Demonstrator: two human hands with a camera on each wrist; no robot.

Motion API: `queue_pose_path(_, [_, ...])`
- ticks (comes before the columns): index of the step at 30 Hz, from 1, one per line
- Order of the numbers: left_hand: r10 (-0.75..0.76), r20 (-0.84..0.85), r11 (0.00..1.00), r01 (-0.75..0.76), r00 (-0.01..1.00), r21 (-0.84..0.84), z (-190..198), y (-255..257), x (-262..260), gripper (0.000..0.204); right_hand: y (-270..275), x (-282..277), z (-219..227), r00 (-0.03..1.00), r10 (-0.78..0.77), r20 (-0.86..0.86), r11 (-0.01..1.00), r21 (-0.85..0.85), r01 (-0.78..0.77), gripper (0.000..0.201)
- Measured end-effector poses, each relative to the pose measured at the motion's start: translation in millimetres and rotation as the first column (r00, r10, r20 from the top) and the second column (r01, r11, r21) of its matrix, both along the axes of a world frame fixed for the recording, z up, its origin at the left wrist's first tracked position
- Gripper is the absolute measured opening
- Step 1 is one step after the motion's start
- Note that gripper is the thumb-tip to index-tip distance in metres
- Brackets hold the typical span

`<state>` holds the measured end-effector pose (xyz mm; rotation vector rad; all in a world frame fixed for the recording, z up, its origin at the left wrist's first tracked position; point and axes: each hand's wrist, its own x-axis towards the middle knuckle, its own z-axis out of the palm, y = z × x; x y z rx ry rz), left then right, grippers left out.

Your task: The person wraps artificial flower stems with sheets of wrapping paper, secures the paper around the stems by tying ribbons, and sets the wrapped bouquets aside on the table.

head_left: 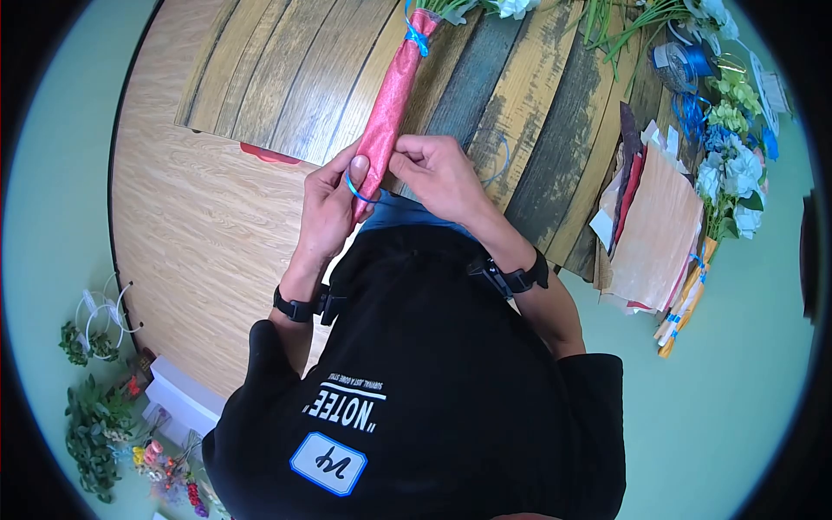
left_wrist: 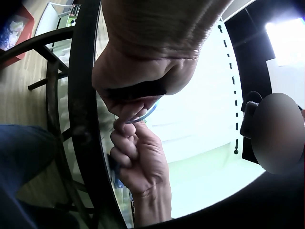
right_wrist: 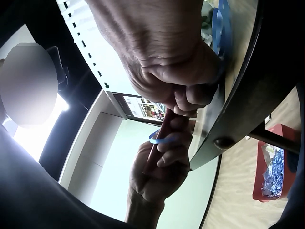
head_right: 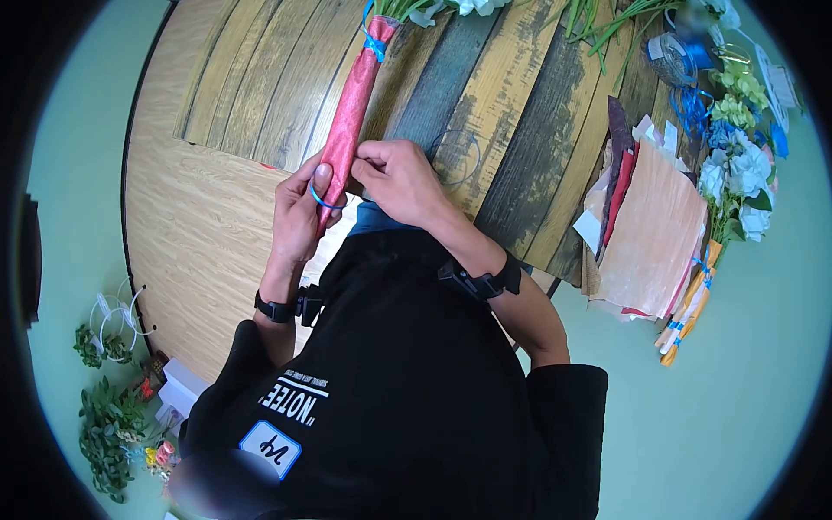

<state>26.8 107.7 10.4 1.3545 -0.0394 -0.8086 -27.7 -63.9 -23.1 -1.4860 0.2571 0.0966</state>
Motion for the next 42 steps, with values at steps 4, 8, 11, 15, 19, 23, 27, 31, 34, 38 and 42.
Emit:
queue_pose_path(4, [0.011, 0.032, 0.998, -0.013, 0.999, 0.053, 3, -3, -1, 0.045, -6, 3, 25, 0.999, 0.030, -0.039, 0.986, -0.163, -0.036, 0.020])
queue_pose_path(8, [-0.001, 0.068, 1.000, 0.000, 0.998, 0.019, 0, -1, -1, 0.046, -9, 4, 22, 0.998, 0.068, -0.012, 0.978, -0.197, -0.069, 0.022])
queue_pose_path(11, [-0.006, 0.069, 1.000, 0.004, 0.998, 0.017, 0, -1, -2, 0.046, -12, 5, 23, 0.995, 0.094, 0.031, 0.971, -0.223, -0.084, 0.022])
queue_pose_path(15, [0.003, 0.067, 1.000, -0.003, 0.998, -0.006, -7, 2, -3, 0.046, -16, 5, 22, 0.986, 0.167, -0.020, 0.956, -0.241, -0.167, 0.020])
queue_pose_path(19, [0.013, 0.065, 1.000, -0.014, 0.998, 0.020, -9, 2, -4, 0.044, -17, 6, 31, 0.979, 0.187, -0.075, 0.921, -0.334, -0.202, 0.019])
queue_pose_path(23, [0.013, 0.114, 0.997, -0.022, 0.993, 0.079, -15, 5, -3, 0.042, -14, -2, 23, 0.988, 0.137, -0.066, 0.969, -0.201, -0.147, 0.022])
queue_pose_path(27, [0.021, 0.205, 0.994, -0.042, 0.979, 0.102, -22, 3, -5, 0.041, -5, -18, 26, 0.989, -0.124, 0.084, 0.971, -0.197, 0.139, 0.031])
queue_pose_path(31, [-0.002, 0.218, 0.993, -0.023, 0.976, 0.113, -21, 1, -6, 0.041, 0, -18, 43, 0.991, -0.017, 0.136, 0.949, -0.310, 0.059, 0.030])
queue_pose_path(34, [0.025, 0.308, 0.994, -0.058, 0.951, 0.097, -26, 0, -8, 0.039, 7, -14, 41, 0.991, 0.069, 0.115, 0.932, -0.363, -0.022, 0.028])
queue_pose_path(38, [0.036, 0.283, 0.992, -0.069, 0.958, 0.106, -28, 2, -9, 0.038, 13, -15, 38, 0.990, 0.112, 0.090, 0.963, -0.255, -0.086, 0.031])
queue_pose_path(42, [0.045, 0.260, 0.992, -0.073, 0.965, 0.100, -31, 2, -9, 0.039, 14, -16, 38, 0.992, 0.118, 0.042, 0.982, -0.156, -0.110, 0.038])
